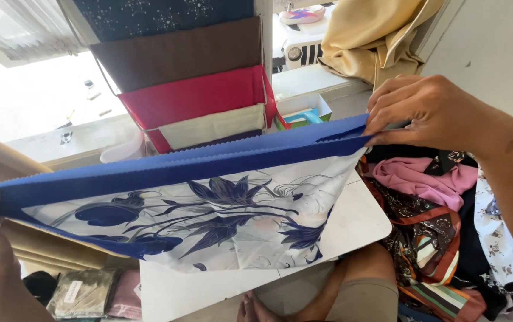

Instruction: Unfolding, cleaning with a lint roller, and folding a patterned garment on a small table.

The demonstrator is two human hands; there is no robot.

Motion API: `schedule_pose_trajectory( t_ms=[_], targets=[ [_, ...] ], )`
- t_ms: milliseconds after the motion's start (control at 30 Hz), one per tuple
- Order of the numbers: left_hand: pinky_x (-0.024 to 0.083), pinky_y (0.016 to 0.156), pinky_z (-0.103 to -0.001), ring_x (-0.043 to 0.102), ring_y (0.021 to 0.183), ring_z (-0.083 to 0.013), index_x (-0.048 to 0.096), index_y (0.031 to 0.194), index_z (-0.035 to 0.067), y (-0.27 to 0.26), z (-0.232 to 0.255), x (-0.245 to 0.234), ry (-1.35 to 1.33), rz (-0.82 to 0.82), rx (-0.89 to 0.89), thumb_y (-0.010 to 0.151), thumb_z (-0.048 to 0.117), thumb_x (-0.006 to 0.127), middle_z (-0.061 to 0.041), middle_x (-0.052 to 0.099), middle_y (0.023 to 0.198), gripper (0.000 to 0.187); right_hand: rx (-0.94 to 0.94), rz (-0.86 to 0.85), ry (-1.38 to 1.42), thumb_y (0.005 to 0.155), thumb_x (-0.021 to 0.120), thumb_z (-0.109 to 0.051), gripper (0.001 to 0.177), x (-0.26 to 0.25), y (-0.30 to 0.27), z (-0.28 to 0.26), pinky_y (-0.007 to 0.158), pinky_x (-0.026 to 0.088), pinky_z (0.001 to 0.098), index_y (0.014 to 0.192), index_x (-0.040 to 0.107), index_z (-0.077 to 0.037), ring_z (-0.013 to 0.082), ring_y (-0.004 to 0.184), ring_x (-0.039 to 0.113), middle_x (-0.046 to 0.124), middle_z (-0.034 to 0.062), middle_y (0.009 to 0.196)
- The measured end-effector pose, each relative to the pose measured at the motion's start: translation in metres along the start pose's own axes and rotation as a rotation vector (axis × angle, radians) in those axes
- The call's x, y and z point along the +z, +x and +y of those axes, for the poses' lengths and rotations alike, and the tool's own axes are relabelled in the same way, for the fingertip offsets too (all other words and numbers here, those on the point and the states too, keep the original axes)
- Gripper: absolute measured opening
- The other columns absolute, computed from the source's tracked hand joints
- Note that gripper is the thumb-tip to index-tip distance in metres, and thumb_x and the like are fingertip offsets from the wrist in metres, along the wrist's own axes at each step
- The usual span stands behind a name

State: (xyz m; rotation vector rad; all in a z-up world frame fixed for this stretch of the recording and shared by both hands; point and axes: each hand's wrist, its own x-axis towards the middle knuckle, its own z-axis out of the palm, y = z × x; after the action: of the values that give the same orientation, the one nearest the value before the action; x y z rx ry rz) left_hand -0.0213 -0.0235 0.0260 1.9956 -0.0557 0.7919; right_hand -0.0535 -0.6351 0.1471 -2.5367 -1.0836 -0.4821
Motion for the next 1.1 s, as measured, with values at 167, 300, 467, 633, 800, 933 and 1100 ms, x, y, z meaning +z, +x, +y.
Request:
schedule_pose_trajectory(
  t_ms=[167,300,467,633,800,933,1100],
  targets=[
    [0.036,0.114,-0.068,0.056,0.135,-0.0476,0.048,0.139,-0.004,0.001,-0.039,-0.001,-0.006,0.051,-0.010,0.133,0.029,0.041,-0.029,0.053,0.131,0.035,0.028,-0.083,-0.054,0.068,0.086,-0.018,0.017,0.005,-0.003,-0.008,0.099,0.051,0.0365,0.080,0.078,-0.009,0.0189,0.100,0.064,0.070,0.0006,0.104],
    [0.041,0.117,-0.063,0.061,0.130,-0.0475,0.047,0.143,-0.007,-0.010,-0.028,0.000,-0.050,0.063,0.017,0.132,0.020,0.047,-0.032,0.056,0.132,0.029,0.243,-0.193,-0.028,0.060,0.089,-0.043,0.050,0.014,-0.012,-0.004,0.086,0.057,0.0380,0.091,0.070,-0.008,0.0220,0.096,0.074,0.074,0.0017,0.128],
    [0.057,0.116,-0.043,0.061,0.122,-0.0308,0.047,0.138,-0.003,-0.023,-0.021,0.004,-0.156,0.041,0.074,0.129,-0.001,0.048,-0.022,0.053,0.129,0.009,0.556,-0.051,0.016,0.066,0.092,-0.019,0.031,0.028,-0.033,0.005,0.047,0.035,0.0272,0.089,0.078,-0.003,0.0145,0.045,0.049,0.067,0.0058,0.063],
    [0.055,0.109,-0.049,0.058,0.123,-0.0363,0.047,0.138,0.000,-0.037,0.011,0.008,-0.063,0.000,0.124,0.133,0.004,0.056,-0.023,0.053,0.126,0.011,0.480,0.182,0.172,0.080,0.080,0.021,0.093,0.032,-0.051,0.034,0.067,0.051,0.0402,0.163,0.039,0.025,0.0351,0.065,0.056,0.053,0.0252,0.077],
    [0.059,0.095,-0.035,0.064,0.104,-0.0275,0.055,0.125,-0.011,-0.055,0.035,0.019,-0.013,-0.146,0.077,0.112,-0.019,0.063,-0.021,0.057,0.124,0.018,0.682,-0.105,0.025,0.074,0.085,0.004,0.018,0.039,-0.059,0.004,0.069,0.048,0.0296,0.091,0.082,-0.001,0.0187,0.070,0.063,0.077,0.0077,0.084],
    [0.077,0.070,-0.033,0.084,0.083,-0.0167,0.078,0.083,0.013,-0.073,0.003,-0.023,-0.060,-1.092,-0.159,0.080,0.000,0.064,-0.002,0.084,0.094,0.019,0.634,-0.520,0.325,0.044,0.095,-0.001,0.025,0.056,-0.103,0.009,0.046,0.069,0.0239,0.054,0.099,-0.023,0.0065,0.041,0.086,0.100,-0.0093,0.050],
    [0.055,0.071,-0.026,0.062,0.083,-0.0112,0.068,0.103,0.007,-0.080,-0.067,-0.033,-0.550,-0.773,-0.129,0.100,0.020,0.062,-0.005,0.068,0.102,0.015,0.837,-0.612,-0.041,0.067,0.087,-0.015,0.031,0.061,-0.130,0.070,0.053,0.060,0.0214,0.087,0.098,-0.036,0.0055,0.046,0.076,0.097,-0.0129,0.061]
  ],
)
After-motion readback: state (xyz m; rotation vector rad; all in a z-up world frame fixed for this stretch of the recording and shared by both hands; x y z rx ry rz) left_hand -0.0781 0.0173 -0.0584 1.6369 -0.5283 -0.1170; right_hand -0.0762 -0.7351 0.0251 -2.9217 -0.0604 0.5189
